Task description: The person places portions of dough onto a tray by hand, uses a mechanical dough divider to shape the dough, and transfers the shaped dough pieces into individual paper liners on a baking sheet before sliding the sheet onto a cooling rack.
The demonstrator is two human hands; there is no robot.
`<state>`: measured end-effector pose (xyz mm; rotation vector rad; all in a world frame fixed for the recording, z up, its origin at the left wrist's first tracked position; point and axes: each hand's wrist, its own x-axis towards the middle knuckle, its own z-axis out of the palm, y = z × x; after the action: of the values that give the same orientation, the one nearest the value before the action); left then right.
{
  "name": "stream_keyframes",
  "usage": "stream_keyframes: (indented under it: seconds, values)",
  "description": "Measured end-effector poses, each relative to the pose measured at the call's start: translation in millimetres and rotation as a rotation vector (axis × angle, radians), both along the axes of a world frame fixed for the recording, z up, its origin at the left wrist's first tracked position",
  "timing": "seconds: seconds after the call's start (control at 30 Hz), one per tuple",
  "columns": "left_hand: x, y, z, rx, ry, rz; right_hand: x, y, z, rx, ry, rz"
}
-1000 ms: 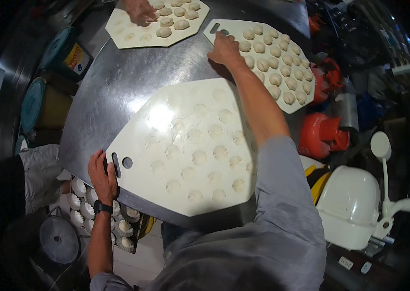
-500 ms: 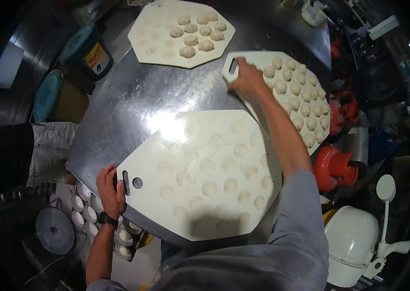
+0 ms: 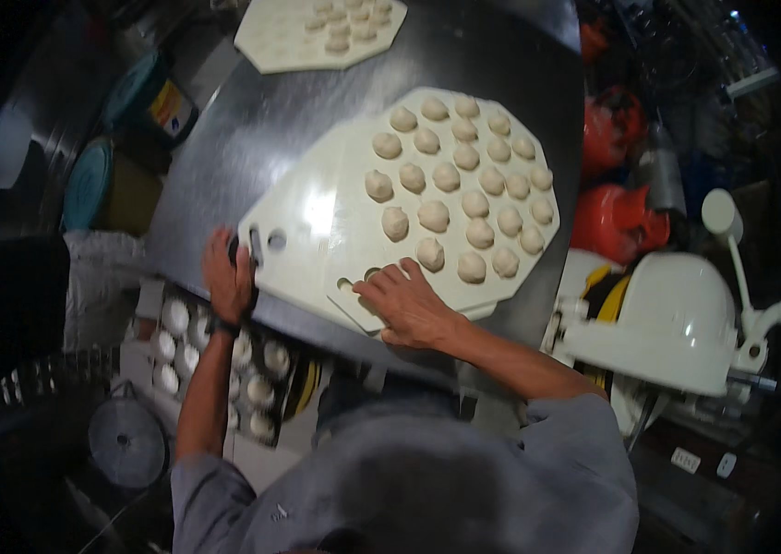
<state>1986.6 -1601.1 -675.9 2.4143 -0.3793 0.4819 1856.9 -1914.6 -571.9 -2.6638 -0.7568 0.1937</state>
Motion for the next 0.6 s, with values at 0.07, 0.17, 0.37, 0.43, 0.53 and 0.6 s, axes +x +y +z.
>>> stream_keyframes:
  seconds: [0.07, 0.17, 0.37, 0.43, 0.53, 0.6]
  values:
    - [-19.7, 3.0, 3.9, -0.032, -0.049, 0.013, -68.3, 23.2, 6.2, 0.152, 0.051, -0.153]
    - [-87.2, -12.3, 10.5, -0.350, 0.065, 0.112, -176.1, 44.5, 4.3, 0.322, 0.662, -0.826]
    - [-236.6, -22.1, -31.3, -0.970, 0.895, -0.106, -256.4, 118.7, -78.9, 1.834, 0.786, -1.435]
    - [-242.9, -14.9, -30.6, -1.093, 0.970, -0.122, -249.0, 129.7, -69.6, 1.992, 0.729, -1.321]
    - [-225.9, -4.0, -24.6, -1.490, 1.115, -0.115, -271.4, 132.9, -80.9, 1.791, 0.463, -1.493]
    - [-204.7, 15.9, -27.2, -1.626, 1.151, -0.253, -302.2, 112.8, -88.7, 1.765, 0.464, -1.459]
